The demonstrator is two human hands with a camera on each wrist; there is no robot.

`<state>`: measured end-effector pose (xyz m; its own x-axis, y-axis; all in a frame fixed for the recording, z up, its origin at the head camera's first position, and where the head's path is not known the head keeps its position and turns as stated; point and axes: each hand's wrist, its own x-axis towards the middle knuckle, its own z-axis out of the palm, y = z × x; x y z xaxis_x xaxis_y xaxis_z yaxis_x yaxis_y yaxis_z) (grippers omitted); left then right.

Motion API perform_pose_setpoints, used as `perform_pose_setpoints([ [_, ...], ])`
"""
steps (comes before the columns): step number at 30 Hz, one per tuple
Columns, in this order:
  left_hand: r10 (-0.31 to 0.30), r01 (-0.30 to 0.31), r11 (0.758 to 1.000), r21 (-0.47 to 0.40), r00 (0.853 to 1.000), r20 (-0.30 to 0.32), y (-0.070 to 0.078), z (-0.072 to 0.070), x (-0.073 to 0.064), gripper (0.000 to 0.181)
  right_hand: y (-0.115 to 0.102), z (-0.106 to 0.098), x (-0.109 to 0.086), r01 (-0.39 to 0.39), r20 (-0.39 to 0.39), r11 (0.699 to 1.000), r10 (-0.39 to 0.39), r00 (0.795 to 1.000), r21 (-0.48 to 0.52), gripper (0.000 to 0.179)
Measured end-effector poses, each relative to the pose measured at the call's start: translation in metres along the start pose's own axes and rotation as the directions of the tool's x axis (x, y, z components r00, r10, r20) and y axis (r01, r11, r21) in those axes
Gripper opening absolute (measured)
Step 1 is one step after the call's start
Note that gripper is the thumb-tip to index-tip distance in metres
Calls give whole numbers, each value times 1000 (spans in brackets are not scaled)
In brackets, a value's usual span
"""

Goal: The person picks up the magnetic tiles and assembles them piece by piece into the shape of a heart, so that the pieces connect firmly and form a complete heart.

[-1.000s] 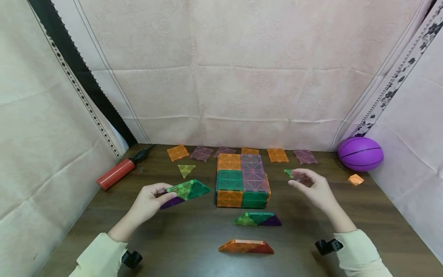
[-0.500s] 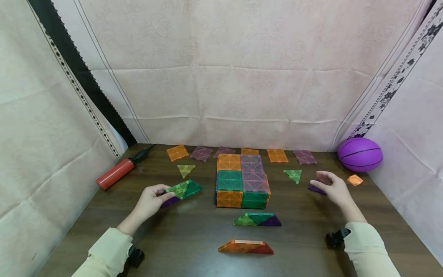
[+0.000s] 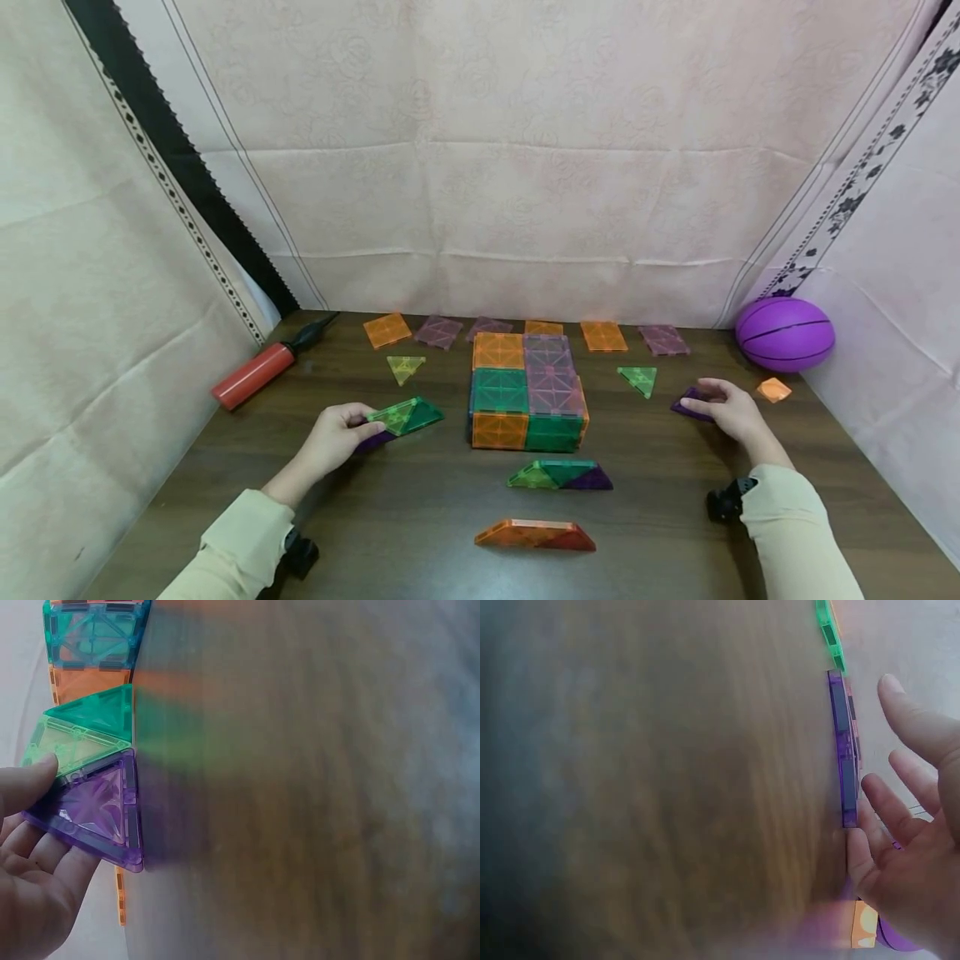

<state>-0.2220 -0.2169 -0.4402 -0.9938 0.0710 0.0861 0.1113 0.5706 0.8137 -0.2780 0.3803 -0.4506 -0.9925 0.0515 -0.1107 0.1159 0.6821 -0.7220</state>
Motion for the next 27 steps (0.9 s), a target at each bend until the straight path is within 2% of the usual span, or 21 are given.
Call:
perform_pose_setpoints([
  [8, -28, 28, 999, 17, 999, 21, 0, -1, 1, 8, 1, 0, 4, 53, 39, 987, -48, 998, -151, 81],
  [13, -22, 20, 999, 40, 999, 46, -1, -1, 1, 9, 1, 2, 7, 65, 35, 981, -60, 998, -182, 82],
  [19, -38, 37, 999, 15, 997, 60, 0, 0, 0, 10, -1, 3, 7, 62, 31, 975, -56, 998, -211, 83],
  [27, -63, 63, 998, 3, 994, 90, -1, -1, 0, 21, -4, 3, 6, 56, 52, 974, -46, 998, -218, 82],
])
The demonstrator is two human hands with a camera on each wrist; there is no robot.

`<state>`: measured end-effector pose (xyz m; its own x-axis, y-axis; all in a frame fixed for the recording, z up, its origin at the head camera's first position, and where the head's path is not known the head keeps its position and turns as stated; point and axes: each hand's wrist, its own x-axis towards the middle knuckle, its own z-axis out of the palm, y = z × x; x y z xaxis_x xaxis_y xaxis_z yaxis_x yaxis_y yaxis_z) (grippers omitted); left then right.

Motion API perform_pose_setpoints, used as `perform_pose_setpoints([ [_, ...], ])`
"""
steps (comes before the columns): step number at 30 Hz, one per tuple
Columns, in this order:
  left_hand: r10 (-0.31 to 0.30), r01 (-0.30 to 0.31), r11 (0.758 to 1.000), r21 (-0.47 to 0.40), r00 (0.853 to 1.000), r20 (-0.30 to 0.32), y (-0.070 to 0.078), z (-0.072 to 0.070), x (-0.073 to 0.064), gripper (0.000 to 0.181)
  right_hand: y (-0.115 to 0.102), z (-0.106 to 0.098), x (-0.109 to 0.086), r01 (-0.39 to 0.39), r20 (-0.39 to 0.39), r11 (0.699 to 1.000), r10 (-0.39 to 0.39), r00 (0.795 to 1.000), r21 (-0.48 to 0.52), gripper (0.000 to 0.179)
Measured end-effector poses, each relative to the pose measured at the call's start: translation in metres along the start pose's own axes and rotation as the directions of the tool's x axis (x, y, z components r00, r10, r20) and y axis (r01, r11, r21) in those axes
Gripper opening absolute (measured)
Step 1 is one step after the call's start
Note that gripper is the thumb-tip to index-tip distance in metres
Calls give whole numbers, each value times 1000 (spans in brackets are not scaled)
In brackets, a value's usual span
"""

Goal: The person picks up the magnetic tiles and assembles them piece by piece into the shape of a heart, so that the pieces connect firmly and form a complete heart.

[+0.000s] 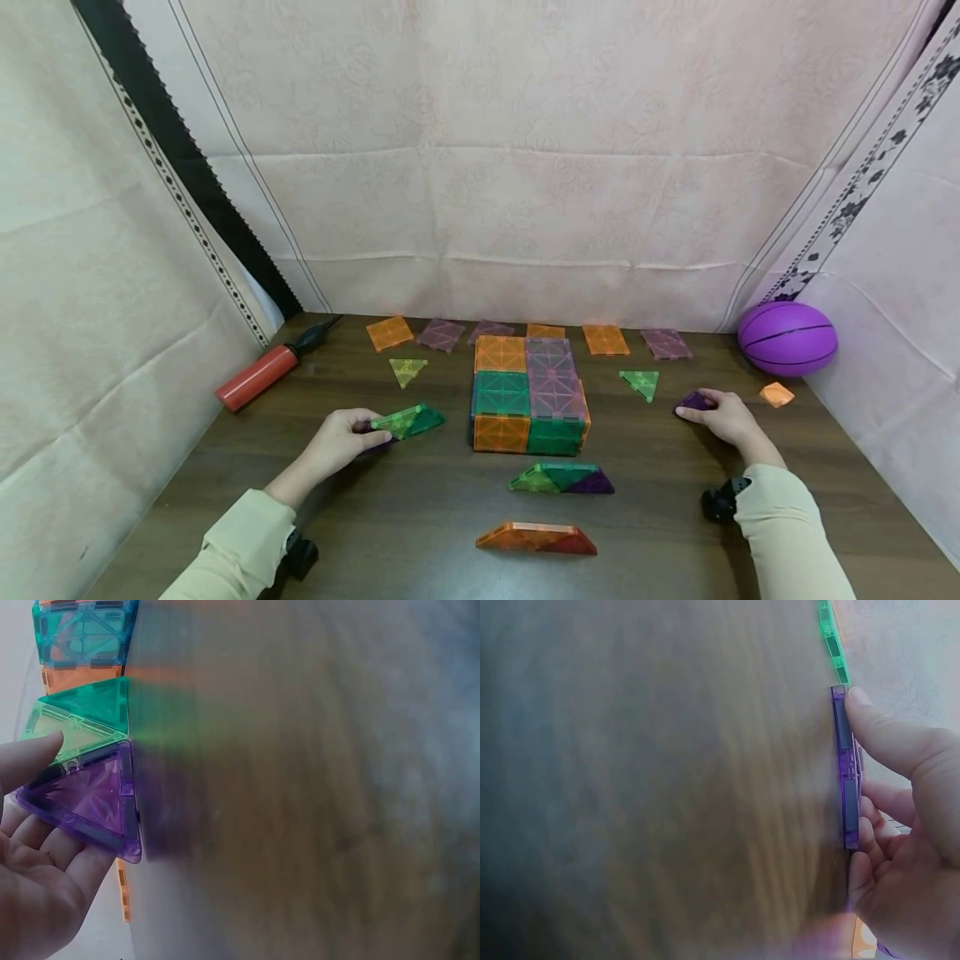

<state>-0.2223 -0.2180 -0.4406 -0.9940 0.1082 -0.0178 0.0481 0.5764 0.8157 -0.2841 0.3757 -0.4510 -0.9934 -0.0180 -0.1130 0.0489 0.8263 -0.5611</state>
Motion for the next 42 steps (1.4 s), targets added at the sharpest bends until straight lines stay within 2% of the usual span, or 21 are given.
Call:
perform_pose_setpoints([
  [4, 12, -12, 1000, 8, 999, 44, 3, -4, 1, 32, 1, 1, 0, -5, 1, 1000, 5, 1000, 3, 84],
  [8, 75, -73, 997, -25, 991, 114, 11, -16, 9, 47, 3, 1, 1, -12, 4, 1000, 12, 1000, 4, 85],
  [12, 129, -121, 990, -71, 983, 133, 21, -33, 27, 53, 4, 1, 1, -20, 9, 1000, 20, 1000, 5, 85],
  [16, 152, -148, 988, -49, 982, 111, 24, -44, 51, 53, 3, 1, 1, -24, 18, 1000, 23, 1000, 7, 86],
  [20, 143, -146, 989, 9, 980, 139, 18, -47, 74, 53, 2, 2, 2, -21, 19, 1000, 21, 1000, 6, 86],
  [26, 75, -99, 992, 80, 962, 262, 4, -42, 95, 54, 1, 6, 3, -23, 18, 1000, 23, 1000, 9, 86],
  [32, 43, -88, 990, 114, 936, 350, -4, -36, 100, 60, 4, 8, 5, -41, 40, 999, 40, 998, 24, 88],
  [36, 54, -112, 984, 137, 928, 369, -6, -36, 99, 61, 5, 7, 5, -39, 39, 999, 38, 999, 23, 87],
  [42, 53, -105, 983, 152, 947, 316, -4, -40, 96, 55, 5, 4, 3, -32, 29, 999, 31, 999, 29, 85],
])
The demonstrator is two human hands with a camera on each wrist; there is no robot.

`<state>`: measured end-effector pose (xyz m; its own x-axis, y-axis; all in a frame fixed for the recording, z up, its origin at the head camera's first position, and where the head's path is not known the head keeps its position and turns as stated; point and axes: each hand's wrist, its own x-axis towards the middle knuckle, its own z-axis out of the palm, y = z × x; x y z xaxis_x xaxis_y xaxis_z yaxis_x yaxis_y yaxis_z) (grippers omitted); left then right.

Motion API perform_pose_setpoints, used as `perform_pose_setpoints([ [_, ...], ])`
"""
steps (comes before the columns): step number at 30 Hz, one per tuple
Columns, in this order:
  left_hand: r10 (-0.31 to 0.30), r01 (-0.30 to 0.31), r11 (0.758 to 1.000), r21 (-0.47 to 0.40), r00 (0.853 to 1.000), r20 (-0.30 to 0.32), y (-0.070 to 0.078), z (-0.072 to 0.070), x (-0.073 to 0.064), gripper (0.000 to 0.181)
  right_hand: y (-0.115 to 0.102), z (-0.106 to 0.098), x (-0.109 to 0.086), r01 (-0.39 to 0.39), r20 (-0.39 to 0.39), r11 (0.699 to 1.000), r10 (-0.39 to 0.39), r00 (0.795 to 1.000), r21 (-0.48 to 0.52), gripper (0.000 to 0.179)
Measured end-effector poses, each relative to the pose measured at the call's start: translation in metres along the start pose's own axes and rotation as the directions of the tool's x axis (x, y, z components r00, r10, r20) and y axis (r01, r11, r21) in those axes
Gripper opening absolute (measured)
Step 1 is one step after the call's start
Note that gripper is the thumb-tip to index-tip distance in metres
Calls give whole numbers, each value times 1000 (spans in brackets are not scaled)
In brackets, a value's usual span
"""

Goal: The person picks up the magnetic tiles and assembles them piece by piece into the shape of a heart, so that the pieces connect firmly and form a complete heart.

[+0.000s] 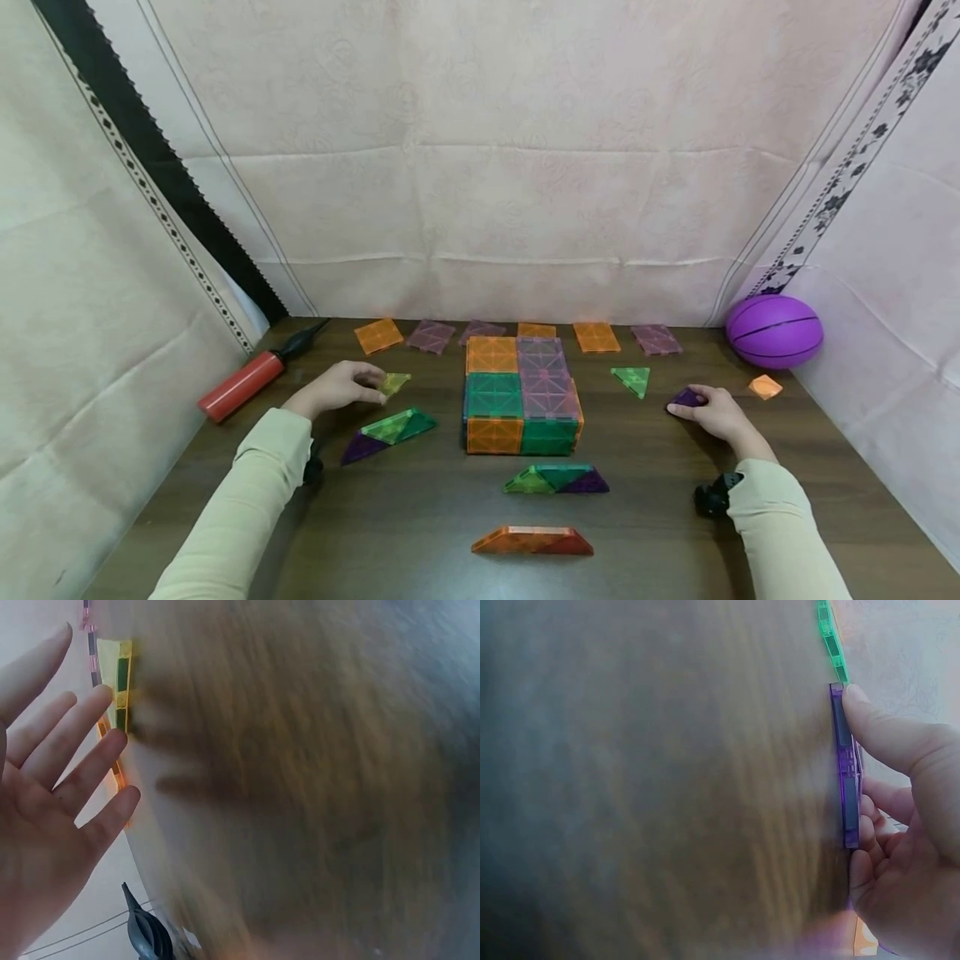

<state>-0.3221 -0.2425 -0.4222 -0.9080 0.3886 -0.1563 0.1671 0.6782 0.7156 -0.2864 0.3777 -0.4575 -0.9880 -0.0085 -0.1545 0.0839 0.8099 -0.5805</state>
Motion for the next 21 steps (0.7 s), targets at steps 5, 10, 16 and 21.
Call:
perform_pose_setpoints([
  [5, -20, 21, 1000, 9, 999, -42, -3, -1, 1, 57, 0, -1, -1, 0, -5, 1000, 0, 1000, -1, 86],
  [10, -15, 23, 993, 113, 998, -69, -13, 4, 4, 67, 1, 1, 0, -2, -2, 1000, 2, 1000, -1, 86],
  [16, -38, 51, 985, 166, 996, -79, -17, 6, 4, 68, -1, 2, 0, 5, -18, 1000, -5, 1000, 3, 84],
  [21, -30, 45, 984, 173, 996, -90, -17, 6, 6, 65, -2, 1, -2, 24, -42, 999, -22, 999, 39, 81],
])
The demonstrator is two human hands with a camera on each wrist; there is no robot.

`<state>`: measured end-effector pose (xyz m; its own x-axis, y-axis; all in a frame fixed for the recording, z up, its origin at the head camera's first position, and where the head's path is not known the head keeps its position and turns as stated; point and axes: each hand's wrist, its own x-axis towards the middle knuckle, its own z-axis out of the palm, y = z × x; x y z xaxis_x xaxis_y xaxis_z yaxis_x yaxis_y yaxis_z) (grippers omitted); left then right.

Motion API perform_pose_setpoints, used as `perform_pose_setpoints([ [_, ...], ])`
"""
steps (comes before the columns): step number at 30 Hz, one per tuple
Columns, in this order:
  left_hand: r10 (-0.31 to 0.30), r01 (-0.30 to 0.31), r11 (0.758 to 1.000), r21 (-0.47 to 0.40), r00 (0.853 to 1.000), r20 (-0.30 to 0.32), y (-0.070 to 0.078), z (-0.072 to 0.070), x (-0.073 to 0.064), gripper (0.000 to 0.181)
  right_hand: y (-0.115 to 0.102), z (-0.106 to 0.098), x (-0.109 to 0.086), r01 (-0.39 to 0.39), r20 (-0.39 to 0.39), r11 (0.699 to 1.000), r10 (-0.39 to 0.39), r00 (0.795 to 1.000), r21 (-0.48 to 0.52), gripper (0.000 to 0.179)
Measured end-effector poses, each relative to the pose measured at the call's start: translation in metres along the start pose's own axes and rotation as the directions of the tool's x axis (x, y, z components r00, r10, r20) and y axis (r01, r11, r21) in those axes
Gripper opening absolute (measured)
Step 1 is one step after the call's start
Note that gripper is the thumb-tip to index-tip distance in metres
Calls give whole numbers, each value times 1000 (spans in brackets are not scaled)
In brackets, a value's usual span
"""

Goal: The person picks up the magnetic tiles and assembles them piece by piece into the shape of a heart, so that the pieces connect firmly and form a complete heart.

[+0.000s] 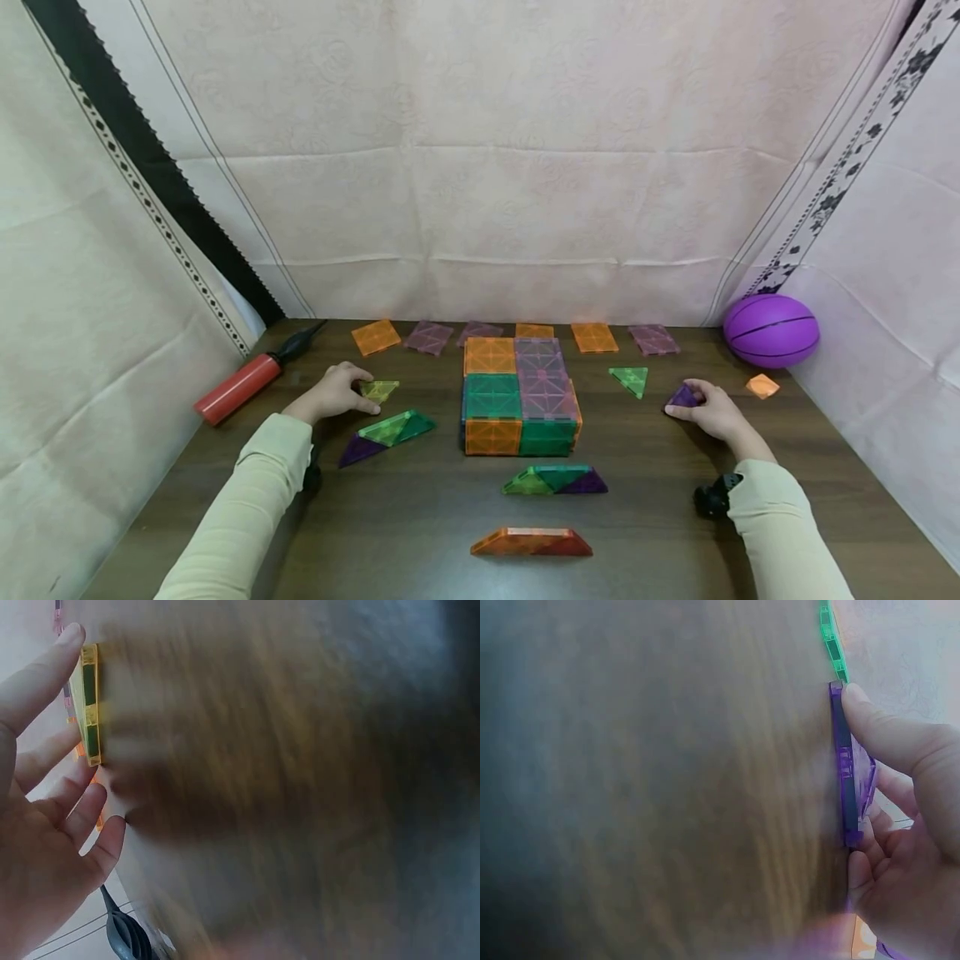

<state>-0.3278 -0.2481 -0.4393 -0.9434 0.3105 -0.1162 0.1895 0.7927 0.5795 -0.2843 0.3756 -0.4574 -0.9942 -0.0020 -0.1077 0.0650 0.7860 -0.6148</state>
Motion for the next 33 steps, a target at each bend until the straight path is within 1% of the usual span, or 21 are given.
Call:
perform_pose_setpoints([
  [4, -13, 13, 1000, 16, 1000, -18, 1, -1, -1, 64, -2, 0, -1, -12, -7, 999, 12, 1000, 45, 81],
  [6, -24, 24, 1000, 3, 999, -36, 3, -3, -2, 62, -2, 0, -2, -20, -19, 998, 21, 1000, 66, 79],
  [11, -52, 48, 998, -45, 995, -88, 7, -5, -4, 54, -5, -1, -3, -11, -77, 996, 17, 997, 84, 64],
  [14, -61, 56, 997, -50, 993, -105, 7, -6, -6, 47, -8, -2, -4, -11, -94, 995, 21, 995, 102, 55],
  [17, -58, 53, 997, -48, 992, -115, 5, -9, -9, 38, -11, -2, -4, -14, -102, 992, 28, 994, 129, 51],
  [21, -78, 69, 994, -84, 990, -117, 2, -14, -14, 28, -16, 2, -4, -2, -100, 981, 22, 995, 195, 48],
  [22, -83, 71, 993, -95, 989, -120, 1, -16, -15, 26, -18, 2, -4, 7, -95, 974, 15, 995, 224, 47],
  [24, -83, 69, 992, -104, 987, -137, -1, -20, -17, 24, -24, 3, -4, 28, -91, 961, -3, 996, 276, 46],
  [25, -74, 59, 994, -97, 985, -155, 0, -22, -18, 24, -27, 3, -5, 43, -95, 956, -15, 995, 291, 45],
  [27, -56, 40, 996, -80, 977, -208, 2, -27, -20, 23, -34, 2, -6, 85, -118, 947, -50, 992, 310, 44],
  [29, -39, 22, 997, -67, 963, -266, 9, -32, -24, 23, -42, 0, -8, 128, -150, 939, -83, 985, 318, 43],
  [31, -28, 6, 998, -70, 945, -325, 20, -37, -28, 23, -52, -2, -11, 168, -176, 928, -114, 978, 332, 42],
  [33, -20, -17, 995, -94, 927, -374, 35, -41, -32, 23, -62, -5, -15, 214, -198, 914, -152, 968, 345, 40],
])
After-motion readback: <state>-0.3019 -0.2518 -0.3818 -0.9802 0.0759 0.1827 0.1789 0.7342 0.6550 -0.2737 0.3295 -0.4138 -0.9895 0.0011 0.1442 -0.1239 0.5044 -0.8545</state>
